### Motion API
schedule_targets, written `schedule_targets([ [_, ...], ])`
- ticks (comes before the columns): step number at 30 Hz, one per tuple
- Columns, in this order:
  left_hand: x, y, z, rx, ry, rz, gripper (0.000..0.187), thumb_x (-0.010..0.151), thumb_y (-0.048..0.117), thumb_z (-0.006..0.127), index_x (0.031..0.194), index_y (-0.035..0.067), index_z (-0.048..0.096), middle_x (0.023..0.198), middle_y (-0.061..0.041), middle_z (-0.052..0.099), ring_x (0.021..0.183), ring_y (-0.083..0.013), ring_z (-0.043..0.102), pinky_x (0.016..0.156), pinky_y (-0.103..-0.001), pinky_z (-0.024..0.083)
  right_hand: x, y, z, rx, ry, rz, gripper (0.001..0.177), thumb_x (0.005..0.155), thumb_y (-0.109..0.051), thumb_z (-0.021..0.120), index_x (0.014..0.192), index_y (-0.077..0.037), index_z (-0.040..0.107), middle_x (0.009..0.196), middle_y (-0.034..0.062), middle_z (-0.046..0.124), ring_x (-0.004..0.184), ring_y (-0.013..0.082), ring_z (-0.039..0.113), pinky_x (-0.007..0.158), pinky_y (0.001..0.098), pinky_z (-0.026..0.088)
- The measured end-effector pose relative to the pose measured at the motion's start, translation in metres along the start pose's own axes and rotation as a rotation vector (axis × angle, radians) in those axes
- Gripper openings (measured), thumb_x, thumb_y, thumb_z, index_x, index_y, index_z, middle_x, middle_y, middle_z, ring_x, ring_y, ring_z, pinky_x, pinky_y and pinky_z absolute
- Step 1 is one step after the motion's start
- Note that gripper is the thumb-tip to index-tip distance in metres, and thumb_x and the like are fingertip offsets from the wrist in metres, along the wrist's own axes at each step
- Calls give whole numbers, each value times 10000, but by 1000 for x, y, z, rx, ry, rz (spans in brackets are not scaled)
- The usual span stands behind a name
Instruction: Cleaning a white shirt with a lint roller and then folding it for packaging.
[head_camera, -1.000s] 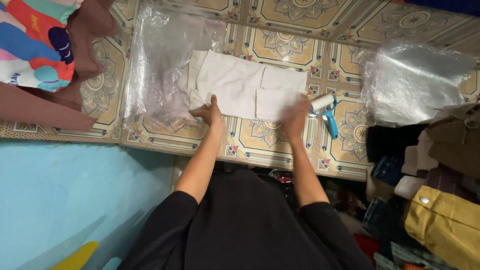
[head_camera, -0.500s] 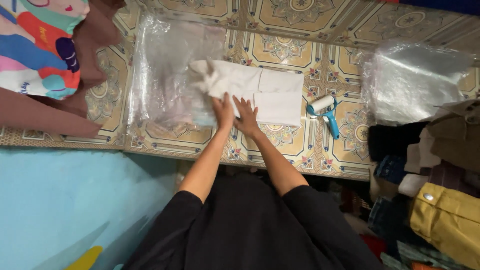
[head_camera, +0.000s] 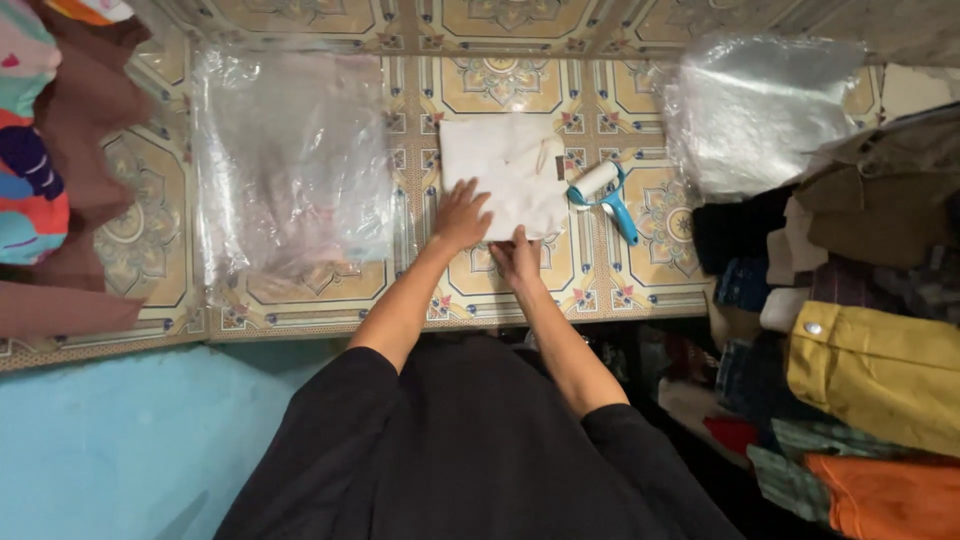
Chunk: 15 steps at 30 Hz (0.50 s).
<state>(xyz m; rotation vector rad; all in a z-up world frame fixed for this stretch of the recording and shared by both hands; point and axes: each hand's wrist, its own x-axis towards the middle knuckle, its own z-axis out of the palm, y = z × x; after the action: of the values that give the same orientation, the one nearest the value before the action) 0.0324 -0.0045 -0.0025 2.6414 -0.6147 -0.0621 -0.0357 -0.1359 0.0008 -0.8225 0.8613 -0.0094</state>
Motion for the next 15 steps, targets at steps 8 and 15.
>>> schedule_targets([
  [8, -55, 59, 3, 152, -234, -218, 580, 968, 544, 482, 1449, 243, 601, 1519, -202, 498, 1317, -377, 552, 1047, -541, 382, 84, -15, -30, -722, 212, -364, 537, 985, -447, 663, 1429, -169, 545, 1266, 250, 654, 1204, 453, 628, 946, 577, 558],
  [15, -59, 58, -1, -211, -250, -86, 613, 929, 287, 648, 1521, 203, 513, 1470, -177, 518, 1340, -393, 548, 1050, -498, 477, 51, -103, -17, -921, 359, -1006, 456, 951, -59, 680, 1385, -169, 594, 1145, 220, 674, 1102, 420, 649, 931, 505, 553],
])
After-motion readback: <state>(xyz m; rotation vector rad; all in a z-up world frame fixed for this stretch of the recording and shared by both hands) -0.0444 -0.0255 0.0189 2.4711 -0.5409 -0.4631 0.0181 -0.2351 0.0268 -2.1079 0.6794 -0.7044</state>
